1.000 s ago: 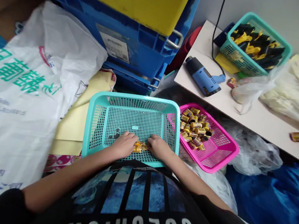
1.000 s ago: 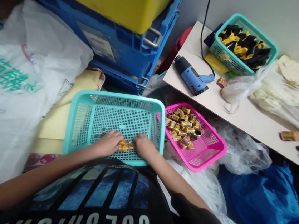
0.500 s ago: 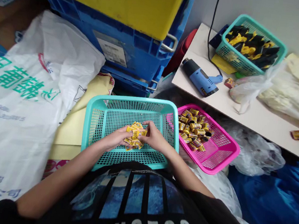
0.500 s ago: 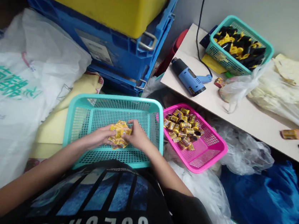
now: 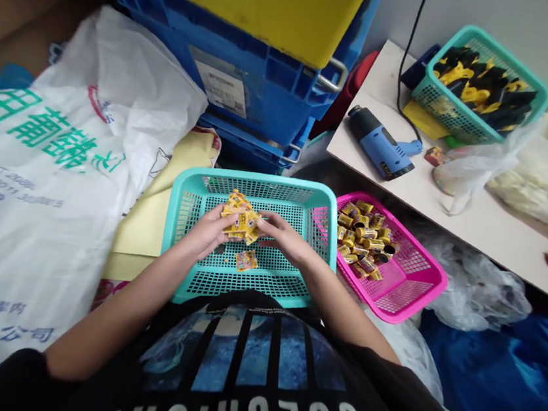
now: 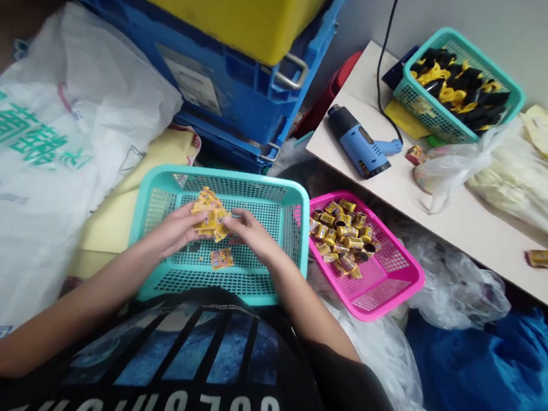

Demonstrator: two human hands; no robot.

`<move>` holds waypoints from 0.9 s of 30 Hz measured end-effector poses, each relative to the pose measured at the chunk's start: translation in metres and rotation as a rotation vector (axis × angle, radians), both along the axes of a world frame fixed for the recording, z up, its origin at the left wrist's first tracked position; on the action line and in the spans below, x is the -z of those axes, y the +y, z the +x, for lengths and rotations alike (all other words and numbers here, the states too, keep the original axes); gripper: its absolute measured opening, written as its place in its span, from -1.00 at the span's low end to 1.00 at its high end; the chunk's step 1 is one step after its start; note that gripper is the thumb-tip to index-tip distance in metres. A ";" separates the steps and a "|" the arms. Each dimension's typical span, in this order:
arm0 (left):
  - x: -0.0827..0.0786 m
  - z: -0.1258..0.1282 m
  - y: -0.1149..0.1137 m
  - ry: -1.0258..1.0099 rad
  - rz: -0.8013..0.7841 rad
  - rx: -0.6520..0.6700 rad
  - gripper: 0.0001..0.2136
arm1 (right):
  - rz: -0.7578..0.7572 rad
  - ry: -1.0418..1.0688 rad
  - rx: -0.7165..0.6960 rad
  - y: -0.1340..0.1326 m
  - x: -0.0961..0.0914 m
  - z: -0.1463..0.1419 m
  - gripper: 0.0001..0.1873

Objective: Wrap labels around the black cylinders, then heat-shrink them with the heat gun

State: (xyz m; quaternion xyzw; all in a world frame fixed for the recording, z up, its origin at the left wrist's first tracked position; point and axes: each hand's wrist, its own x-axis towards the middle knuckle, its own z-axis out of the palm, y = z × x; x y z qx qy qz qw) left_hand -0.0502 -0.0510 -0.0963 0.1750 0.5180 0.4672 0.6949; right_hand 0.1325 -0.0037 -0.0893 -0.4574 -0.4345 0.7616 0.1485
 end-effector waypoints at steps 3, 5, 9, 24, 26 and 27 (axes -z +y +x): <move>-0.001 0.003 -0.001 -0.061 -0.019 -0.049 -0.76 | 0.073 -0.053 0.063 -0.004 0.010 -0.001 -0.70; -0.002 0.006 -0.002 -0.084 -0.038 -0.024 -0.75 | 0.128 -0.082 0.112 -0.007 0.017 -0.004 -0.79; -0.001 0.008 -0.003 -0.050 -0.016 0.037 -0.76 | 0.159 -0.083 0.108 -0.009 0.022 -0.009 -0.79; -0.003 -0.001 -0.001 -0.009 -0.029 -0.202 -0.78 | 0.744 -0.599 -0.687 -0.040 0.039 -0.001 -0.88; -0.001 -0.002 -0.003 0.061 -0.020 -0.195 -0.78 | 0.714 -0.556 -0.682 -0.029 0.035 0.005 -0.87; 0.000 -0.002 -0.003 0.096 -0.012 -0.181 -0.77 | 0.692 -0.515 -0.664 -0.024 0.032 0.008 -0.86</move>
